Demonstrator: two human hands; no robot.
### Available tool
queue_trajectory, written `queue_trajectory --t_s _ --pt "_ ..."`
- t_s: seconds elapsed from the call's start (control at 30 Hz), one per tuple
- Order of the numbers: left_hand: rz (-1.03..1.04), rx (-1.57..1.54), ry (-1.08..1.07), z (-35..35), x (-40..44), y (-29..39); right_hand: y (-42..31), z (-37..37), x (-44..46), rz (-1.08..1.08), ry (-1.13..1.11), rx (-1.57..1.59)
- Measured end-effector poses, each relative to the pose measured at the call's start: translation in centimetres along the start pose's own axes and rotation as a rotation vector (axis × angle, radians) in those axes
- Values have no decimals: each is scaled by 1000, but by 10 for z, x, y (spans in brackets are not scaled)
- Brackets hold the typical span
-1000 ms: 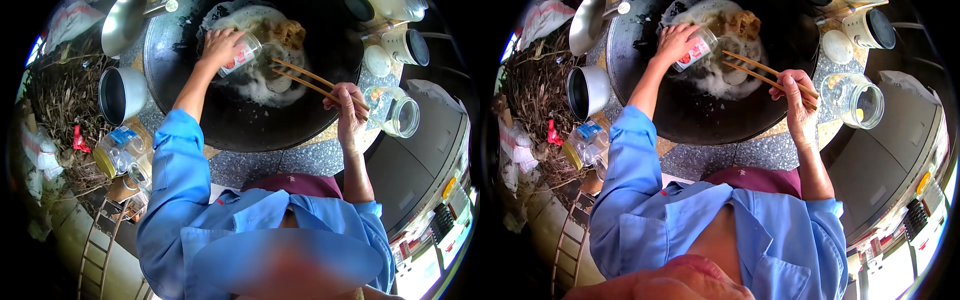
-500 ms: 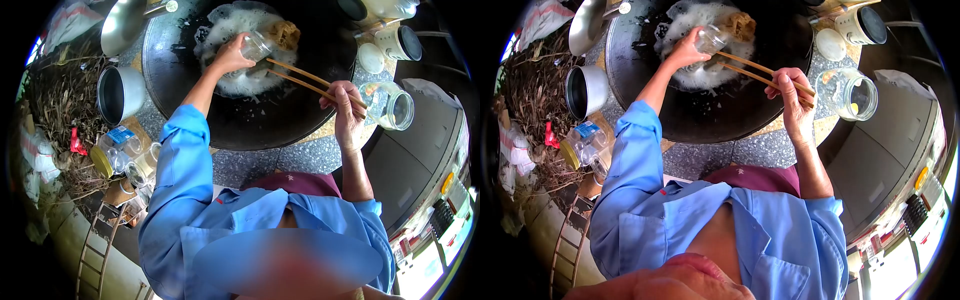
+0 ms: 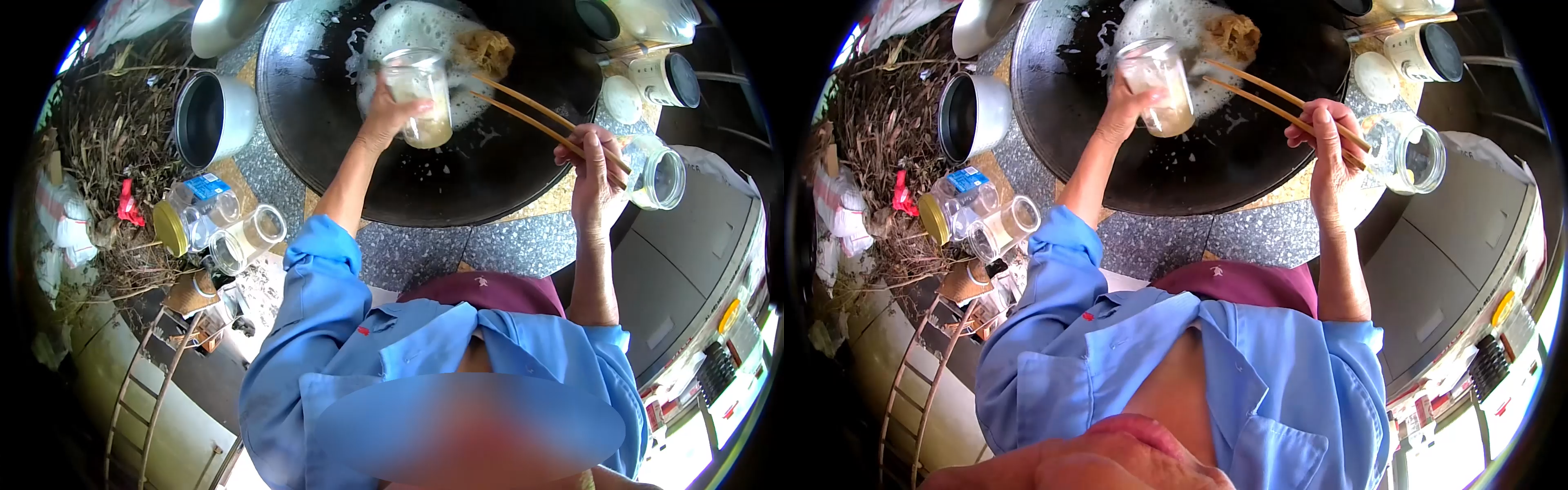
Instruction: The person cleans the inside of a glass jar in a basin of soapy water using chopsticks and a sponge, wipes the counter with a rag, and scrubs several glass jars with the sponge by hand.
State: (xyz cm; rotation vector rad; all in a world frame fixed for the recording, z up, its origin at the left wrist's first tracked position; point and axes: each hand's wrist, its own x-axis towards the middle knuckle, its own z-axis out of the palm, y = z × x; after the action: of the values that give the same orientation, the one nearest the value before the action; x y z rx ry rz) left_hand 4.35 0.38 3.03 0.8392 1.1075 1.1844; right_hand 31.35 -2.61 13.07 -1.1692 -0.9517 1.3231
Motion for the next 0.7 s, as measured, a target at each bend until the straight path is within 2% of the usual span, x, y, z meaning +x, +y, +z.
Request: queue_trajectory --t_s 0.1,0.2,0.27,0.33,0.4,0.53,0.6,0.63,0.7 --pt "-32 -101 93 -8 -4 -1 -8 -3 -3 -32 -9 5" --pt "-117 6 42 -3 -23 -19 -8 -5 -6 -35 -5 18" --pt "-167 -68 104 -16 -27 -23 -11 -8 -10 -31 1 28" --pt "-374 -398 65 -20 -34 -1 -14 -10 -13 -63 -4 16" --pt "-551 -337 150 -10 -44 0 -14 -9 -15 -53 -10 30" --pt "-475 -491 128 0 -66 -6 -14 -6 -21 -51 -41 73" --pt "-500 -854 29 5 -80 -6 -18 -6 -24 -52 -53 91" --pt "-531 -984 78 7 -85 -6 -19 -7 -25 -66 -56 96" --pt "-523 -1010 105 18 -96 -1 -18 -9 -29 -89 -63 102"
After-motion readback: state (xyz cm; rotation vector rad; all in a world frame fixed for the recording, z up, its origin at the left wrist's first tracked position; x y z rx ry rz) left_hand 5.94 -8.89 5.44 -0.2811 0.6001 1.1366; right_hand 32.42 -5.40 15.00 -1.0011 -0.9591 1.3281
